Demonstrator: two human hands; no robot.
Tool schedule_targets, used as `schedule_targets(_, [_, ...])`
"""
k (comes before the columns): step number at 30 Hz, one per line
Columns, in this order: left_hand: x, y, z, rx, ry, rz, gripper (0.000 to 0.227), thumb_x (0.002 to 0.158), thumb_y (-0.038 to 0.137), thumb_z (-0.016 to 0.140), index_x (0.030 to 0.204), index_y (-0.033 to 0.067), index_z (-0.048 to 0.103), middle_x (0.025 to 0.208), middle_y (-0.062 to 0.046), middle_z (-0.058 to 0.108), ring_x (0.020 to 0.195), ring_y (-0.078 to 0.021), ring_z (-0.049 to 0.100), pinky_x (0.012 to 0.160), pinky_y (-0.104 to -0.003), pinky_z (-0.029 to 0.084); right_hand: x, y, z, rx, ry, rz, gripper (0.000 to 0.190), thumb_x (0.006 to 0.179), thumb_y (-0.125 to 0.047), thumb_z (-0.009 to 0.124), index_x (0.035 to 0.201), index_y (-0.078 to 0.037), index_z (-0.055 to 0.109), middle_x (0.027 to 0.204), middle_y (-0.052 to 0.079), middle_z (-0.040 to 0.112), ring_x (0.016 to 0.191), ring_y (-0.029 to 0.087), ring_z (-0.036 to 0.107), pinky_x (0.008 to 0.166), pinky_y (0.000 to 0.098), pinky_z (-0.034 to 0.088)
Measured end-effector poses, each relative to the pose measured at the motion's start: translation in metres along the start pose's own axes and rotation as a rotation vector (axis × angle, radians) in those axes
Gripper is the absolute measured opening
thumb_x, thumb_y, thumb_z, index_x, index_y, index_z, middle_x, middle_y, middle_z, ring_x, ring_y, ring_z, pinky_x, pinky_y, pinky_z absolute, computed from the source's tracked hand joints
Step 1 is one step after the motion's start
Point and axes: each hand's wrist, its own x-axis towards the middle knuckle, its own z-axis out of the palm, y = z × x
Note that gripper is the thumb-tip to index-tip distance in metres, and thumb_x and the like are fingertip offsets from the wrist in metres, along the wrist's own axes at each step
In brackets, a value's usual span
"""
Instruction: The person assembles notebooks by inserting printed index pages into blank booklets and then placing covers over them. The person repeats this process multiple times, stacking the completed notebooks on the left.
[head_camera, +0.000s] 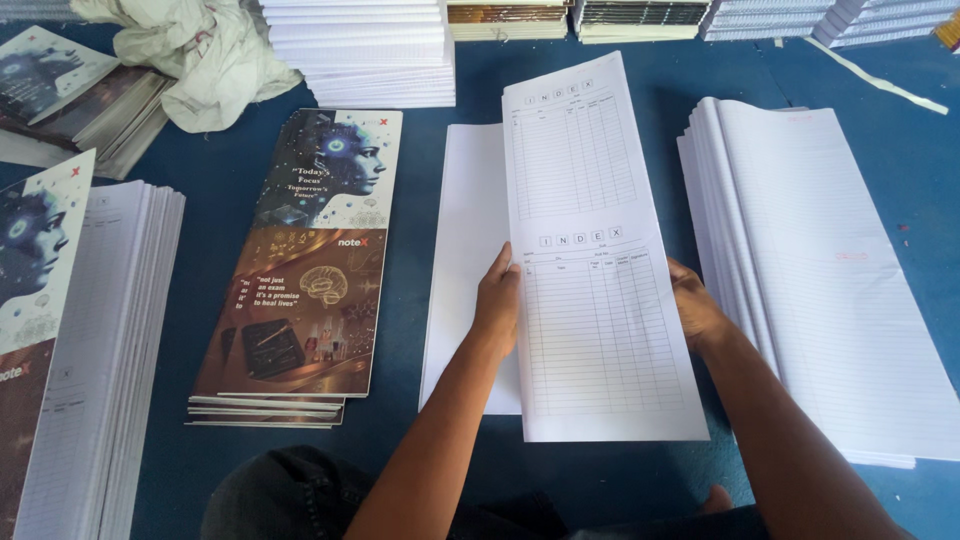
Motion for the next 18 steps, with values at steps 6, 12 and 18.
schedule_targets(6, [0.0023, 0.0033, -0.0022, -0.007, 0.0, 0.007, 0.053, 0.106, 0.018, 0.033, 0.158, 0.0176, 0.028, 0.153, -0.012, 0.048, 0.136, -0.0229, 0.053, 0.112, -0.037, 0.045, -0.0023, -0.0028, 0.0016, -0.009, 0.002, -0.022, 0.04, 0.095, -0.037, 0.059, 0.13, -0.019, 0.064, 0.124, 0.012, 0.07, 0.114, 0.024, 0.067, 0.086, 0.0433, 0.063])
schedule_targets(12, [0.0039, 0.0052, -0.0038, -0.005, 0.008, 0.008, 0.053, 0.105, 0.017, 0.032, 0.158, 0.0179, 0.029, 0.152, -0.013, 0.049, 0.134, -0.0236, 0.054, 0.111, -0.037, 0.046, -0.0026, -0.0028, 0.0027, 0.041, -0.005, -0.027, 0.041, 0.092, -0.032, 0.063, 0.131, -0.019, 0.063, 0.121, 0.013, 0.071, 0.11, 0.024, 0.07, 0.084, 0.0433, 0.065])
schedule_targets(18, [0.0055, 0.0059, -0.005, -0.035, -0.014, 0.027, 0.054, 0.104, 0.017, 0.033, 0.158, 0.016, 0.028, 0.153, -0.015, 0.047, 0.135, -0.0247, 0.054, 0.112, -0.036, 0.046, -0.0004, -0.0014, 0.0024, 0.045, -0.015, -0.057, 0.041, 0.093, -0.029, 0.064, 0.132, -0.016, 0.064, 0.121, 0.014, 0.072, 0.109, 0.025, 0.071, 0.083, 0.0433, 0.066])
